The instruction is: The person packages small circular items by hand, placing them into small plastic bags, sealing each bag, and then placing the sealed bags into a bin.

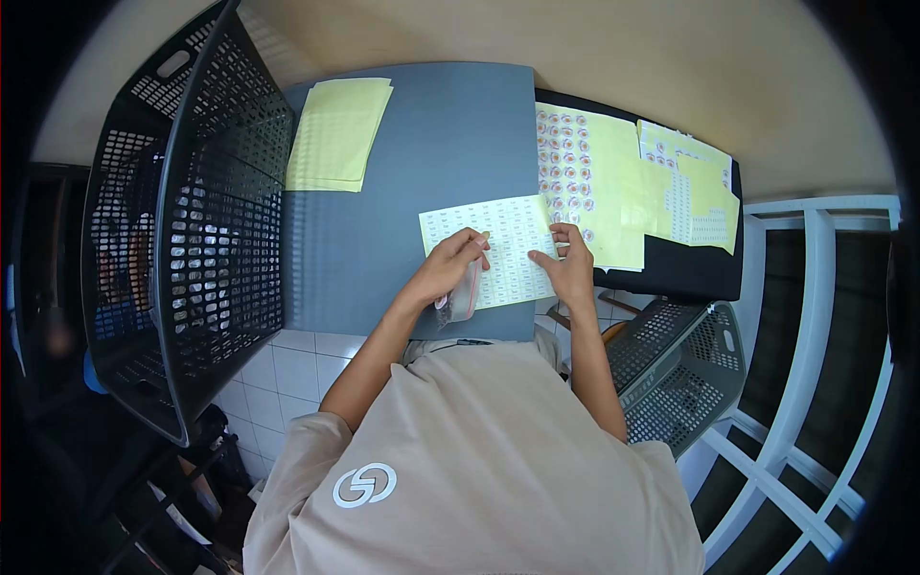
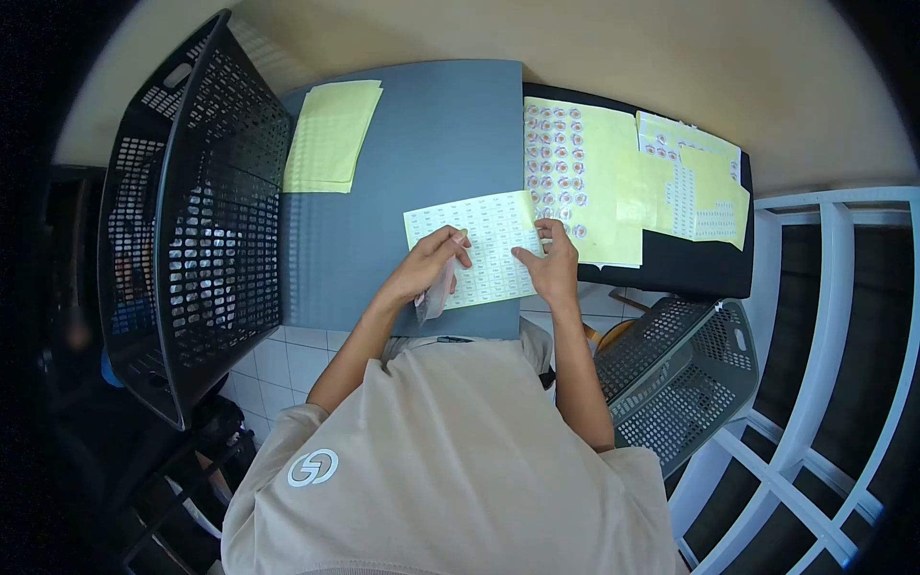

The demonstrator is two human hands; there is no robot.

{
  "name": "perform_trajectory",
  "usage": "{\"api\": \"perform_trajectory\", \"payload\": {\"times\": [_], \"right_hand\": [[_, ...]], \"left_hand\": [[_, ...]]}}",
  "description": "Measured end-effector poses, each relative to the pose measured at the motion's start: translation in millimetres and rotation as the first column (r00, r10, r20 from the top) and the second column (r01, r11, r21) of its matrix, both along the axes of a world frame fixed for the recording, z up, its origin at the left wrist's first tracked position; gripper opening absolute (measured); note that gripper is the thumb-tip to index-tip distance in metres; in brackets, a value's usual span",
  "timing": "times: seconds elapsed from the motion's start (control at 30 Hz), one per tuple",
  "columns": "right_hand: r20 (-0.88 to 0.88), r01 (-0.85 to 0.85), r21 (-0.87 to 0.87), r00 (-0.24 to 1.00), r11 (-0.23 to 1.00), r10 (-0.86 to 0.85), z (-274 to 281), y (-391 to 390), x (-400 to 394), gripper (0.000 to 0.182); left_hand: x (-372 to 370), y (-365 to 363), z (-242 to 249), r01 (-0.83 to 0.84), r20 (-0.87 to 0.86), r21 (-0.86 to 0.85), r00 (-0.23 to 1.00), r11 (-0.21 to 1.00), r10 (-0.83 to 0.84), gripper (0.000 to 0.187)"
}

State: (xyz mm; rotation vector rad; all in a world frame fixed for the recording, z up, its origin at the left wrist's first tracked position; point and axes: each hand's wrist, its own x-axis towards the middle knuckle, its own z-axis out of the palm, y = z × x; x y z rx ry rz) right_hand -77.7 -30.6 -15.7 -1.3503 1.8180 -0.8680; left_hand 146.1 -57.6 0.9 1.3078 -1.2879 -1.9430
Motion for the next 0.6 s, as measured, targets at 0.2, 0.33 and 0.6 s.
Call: {"api": "perform_trajectory", "payload": {"times": [0.2, 0.33, 0.6], "right_hand": [[0.196, 0.182, 0.020, 0.963, 0.983, -0.182, -11.7, 0.1, -4.8, 0.029], [0.188, 0.215, 0.007, 0.959, 0.977, -0.212, -9.8, -1.0, -0.5, 0.021], [0.039, 0.188, -0.082, 0.982, 0.979, -0.186, -1.0, -1.3, 10.1, 0.016]], "left_hand": [[-3.0, -2.1, -5.4, 0.008, 0.035, -0.016, 0.999, 1.000, -0.007, 0.032], [0.9, -1.9, -7.4, -0.017, 0.011, -0.007, 1.000, 1.000, 0.018, 0.035], [3.0, 0.9, 2.0, -0.070, 0.013, 0.062, 0.997, 0.996, 0.069, 0.047]]}}
